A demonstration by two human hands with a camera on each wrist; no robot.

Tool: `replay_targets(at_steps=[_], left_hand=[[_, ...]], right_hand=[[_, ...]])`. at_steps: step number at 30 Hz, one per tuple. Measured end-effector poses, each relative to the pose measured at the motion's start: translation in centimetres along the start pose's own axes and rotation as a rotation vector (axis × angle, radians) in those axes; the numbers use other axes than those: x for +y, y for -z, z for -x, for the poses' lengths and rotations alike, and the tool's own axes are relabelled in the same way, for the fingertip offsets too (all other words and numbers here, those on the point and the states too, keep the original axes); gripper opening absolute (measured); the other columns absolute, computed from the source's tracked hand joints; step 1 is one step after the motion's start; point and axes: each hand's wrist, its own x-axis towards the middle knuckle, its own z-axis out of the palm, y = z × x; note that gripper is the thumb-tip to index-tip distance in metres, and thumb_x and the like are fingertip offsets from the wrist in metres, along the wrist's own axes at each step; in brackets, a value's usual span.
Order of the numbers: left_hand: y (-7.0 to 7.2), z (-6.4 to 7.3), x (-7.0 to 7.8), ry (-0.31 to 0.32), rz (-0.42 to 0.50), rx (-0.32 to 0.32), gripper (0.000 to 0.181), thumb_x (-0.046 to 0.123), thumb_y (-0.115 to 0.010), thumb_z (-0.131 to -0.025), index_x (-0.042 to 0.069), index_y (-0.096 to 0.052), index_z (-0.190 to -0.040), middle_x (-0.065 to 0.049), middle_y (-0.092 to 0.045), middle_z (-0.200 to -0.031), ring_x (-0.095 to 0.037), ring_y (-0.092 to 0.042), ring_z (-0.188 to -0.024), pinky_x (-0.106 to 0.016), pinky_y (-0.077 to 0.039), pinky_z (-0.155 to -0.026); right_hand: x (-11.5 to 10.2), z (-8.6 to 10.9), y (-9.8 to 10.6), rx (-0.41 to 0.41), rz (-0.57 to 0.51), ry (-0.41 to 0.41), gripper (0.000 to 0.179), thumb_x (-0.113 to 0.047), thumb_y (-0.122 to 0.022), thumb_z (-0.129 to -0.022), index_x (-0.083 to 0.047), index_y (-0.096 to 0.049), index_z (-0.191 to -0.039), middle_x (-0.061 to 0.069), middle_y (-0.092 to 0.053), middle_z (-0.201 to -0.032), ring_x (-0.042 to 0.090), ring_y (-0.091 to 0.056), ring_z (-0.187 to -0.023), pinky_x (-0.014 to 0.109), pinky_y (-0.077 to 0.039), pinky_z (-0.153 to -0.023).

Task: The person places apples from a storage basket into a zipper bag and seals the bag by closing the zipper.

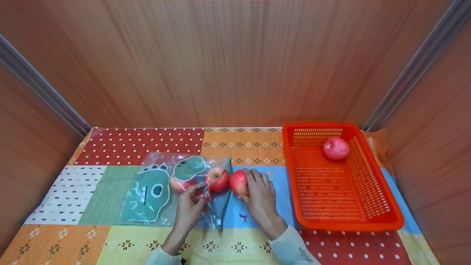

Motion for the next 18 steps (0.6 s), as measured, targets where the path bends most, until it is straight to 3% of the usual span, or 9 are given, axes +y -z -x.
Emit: replay_targets(at_steps=[8, 18], left_hand=[[-0.1, 0.0, -0.1, -0.006, 0.012, 0.000, 0.035, -0.004, -0.073, -0.095, 0.003, -0.071, -0.129, -0.009, -0.066, -0.107, -0.020, -0.071, -0.076, -0.020, -0.056, -0.066], [-0.2, 0.0, -0.1, -0.016, -0.003, 0.012, 0.035, -0.004, -0.074, -0.093, 0.003, -0.072, -0.127, -0.009, -0.067, -0.109, -0.011, -0.068, -0.073, -0.020, -0.057, -0.068]], right_hand=[[0.3, 0.1, -1.5, 0.006, -0.010, 0.029, 0.079, -0.012, -0.098, -0.072, -0.003, -0.062, -0.142, 0.017, -0.065, -0.139, 0.038, -0.058, -0.122, 0.058, -0.054, -0.097], [0.2, -0.1, -2.2, 0.010, -0.007, 0.026, 0.078, -0.012, -0.098, -0.071, -0.004, -0.063, -0.140, 0.017, -0.066, -0.137, 0.039, -0.058, -0.120, 0.059, -0.055, -0.094]])
